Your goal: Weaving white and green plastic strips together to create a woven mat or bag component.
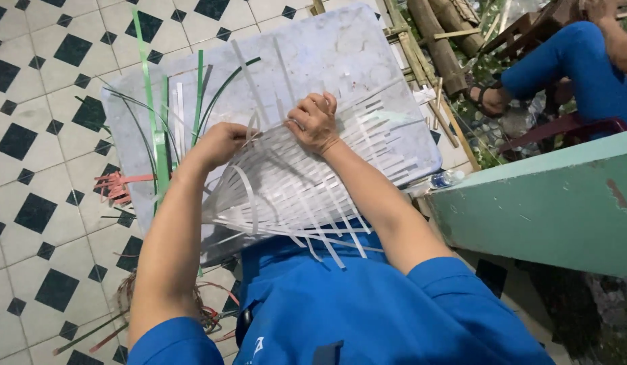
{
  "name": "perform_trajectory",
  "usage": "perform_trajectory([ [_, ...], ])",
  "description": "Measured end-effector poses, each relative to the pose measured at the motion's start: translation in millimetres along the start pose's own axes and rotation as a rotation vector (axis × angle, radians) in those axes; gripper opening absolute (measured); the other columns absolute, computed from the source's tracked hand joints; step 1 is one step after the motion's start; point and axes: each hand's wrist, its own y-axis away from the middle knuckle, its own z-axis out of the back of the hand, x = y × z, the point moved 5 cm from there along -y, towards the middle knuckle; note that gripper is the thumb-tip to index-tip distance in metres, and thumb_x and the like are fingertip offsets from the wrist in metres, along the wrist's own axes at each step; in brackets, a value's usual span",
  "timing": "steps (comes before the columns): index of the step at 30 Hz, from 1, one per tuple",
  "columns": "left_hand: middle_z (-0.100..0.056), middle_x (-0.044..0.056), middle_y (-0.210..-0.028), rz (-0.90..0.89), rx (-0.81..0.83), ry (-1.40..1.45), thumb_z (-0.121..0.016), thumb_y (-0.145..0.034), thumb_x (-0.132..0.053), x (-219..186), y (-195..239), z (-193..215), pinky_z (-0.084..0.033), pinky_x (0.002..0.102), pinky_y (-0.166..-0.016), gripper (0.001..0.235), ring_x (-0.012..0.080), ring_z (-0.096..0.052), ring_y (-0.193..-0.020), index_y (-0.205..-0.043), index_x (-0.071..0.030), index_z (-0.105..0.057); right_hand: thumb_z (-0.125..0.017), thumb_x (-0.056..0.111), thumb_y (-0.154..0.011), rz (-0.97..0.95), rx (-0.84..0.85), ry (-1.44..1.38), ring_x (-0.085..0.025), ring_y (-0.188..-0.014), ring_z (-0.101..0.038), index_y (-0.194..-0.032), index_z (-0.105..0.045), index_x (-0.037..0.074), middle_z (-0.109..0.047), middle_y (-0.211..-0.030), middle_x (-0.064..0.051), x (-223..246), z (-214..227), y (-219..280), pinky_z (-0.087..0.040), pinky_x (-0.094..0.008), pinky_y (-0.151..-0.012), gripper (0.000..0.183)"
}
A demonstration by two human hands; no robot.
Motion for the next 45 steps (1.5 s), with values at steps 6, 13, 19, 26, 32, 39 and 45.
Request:
perform_trajectory([
  [6, -0.068, 0.019, -0.105, -0.147, -0.064, -0.130, -0.052, -0.102, -0.039, 38, -26, -7, -0.050, 0.050, -0.090, 0.034, 0.0440, -0.061, -0.103, -0.102, -0.014, -0.075, -0.061, 0.050, -0.091, -0.014, 0.014, -0.040, -0.016, -0.104, -0.044, -0.092, -0.062, 0.028, -0.043, -0.087, 0.005, -2, -2, 1, -0.018, -0.045, -0.104, 0.022],
  [13, -0.072, 0.011, -0.100, -0.097, -0.074, -0.066, -0.055, -0.095, -0.018, 38, -27, -12, -0.049, 0.048, -0.090, 0.022, 0.0390, -0.063, -0.105, -0.104, -0.016, -0.076, -0.050, 0.062, -0.094, 0.017, 0.020, -0.047, -0.015, -0.101, -0.044, -0.103, -0.067, 0.034, -0.042, -0.088, 0.006, 4, 8, -9, -0.024, -0.040, -0.100, 0.034],
  [19, -0.073, 0.010, -0.102, -0.093, -0.075, -0.045, -0.061, -0.089, -0.011, 51, -35, -18, -0.050, 0.046, -0.091, 0.023, 0.0357, -0.064, -0.106, -0.107, -0.017, -0.075, -0.044, 0.055, -0.099, 0.033, 0.025, -0.093, -0.017, -0.099, -0.047, -0.097, -0.067, 0.031, -0.044, -0.088, 0.005, 5, 7, -9, -0.032, -0.038, -0.093, 0.033],
  [26, -0.071, 0.017, -0.103, -0.135, -0.061, -0.091, -0.047, -0.089, -0.002, 30, -32, -15, -0.049, 0.050, -0.092, 0.039, 0.0419, -0.063, -0.103, -0.111, -0.018, -0.075, -0.059, 0.046, -0.091, 0.006, -0.003, -0.089, -0.017, -0.098, -0.048, -0.084, -0.064, 0.027, -0.044, -0.085, 0.006, 1, 8, -8, -0.033, -0.038, -0.091, 0.020],
  [32, -0.069, 0.019, -0.109, -0.092, -0.031, -0.177, -0.048, -0.090, -0.008, 14, -14, -8, -0.048, 0.051, -0.095, 0.038, 0.0425, -0.061, -0.108, -0.117, -0.018, -0.072, -0.061, 0.039, -0.092, 0.028, -0.030, -0.094, -0.017, -0.097, -0.048, -0.090, -0.068, 0.029, -0.045, -0.085, 0.006, 2, 14, -14, -0.033, -0.035, -0.090, 0.013],
  [39, -0.071, 0.010, -0.113, -0.038, -0.069, -0.130, -0.057, -0.091, -0.015, 11, -17, -7, -0.048, 0.047, -0.094, 0.032, 0.0367, -0.063, -0.110, -0.119, -0.021, -0.072, -0.063, 0.039, -0.091, 0.038, -0.071, -0.125, -0.017, -0.096, -0.049, -0.083, -0.069, 0.026, -0.047, -0.085, 0.006, 10, 26, -21, -0.035, -0.036, -0.088, 0.016],
  [45, -0.073, 0.011, -0.105, -0.089, -0.071, -0.197, -0.057, -0.090, -0.009, 21, -29, -10, -0.050, 0.046, -0.090, 0.030, 0.0368, -0.065, -0.104, -0.113, -0.016, -0.074, -0.058, 0.044, -0.094, 0.025, -0.065, -0.115, -0.015, -0.096, -0.050, -0.085, -0.070, 0.031, -0.046, -0.084, 0.007, 3, 16, -15, -0.035, -0.035, -0.090, 0.020],
])
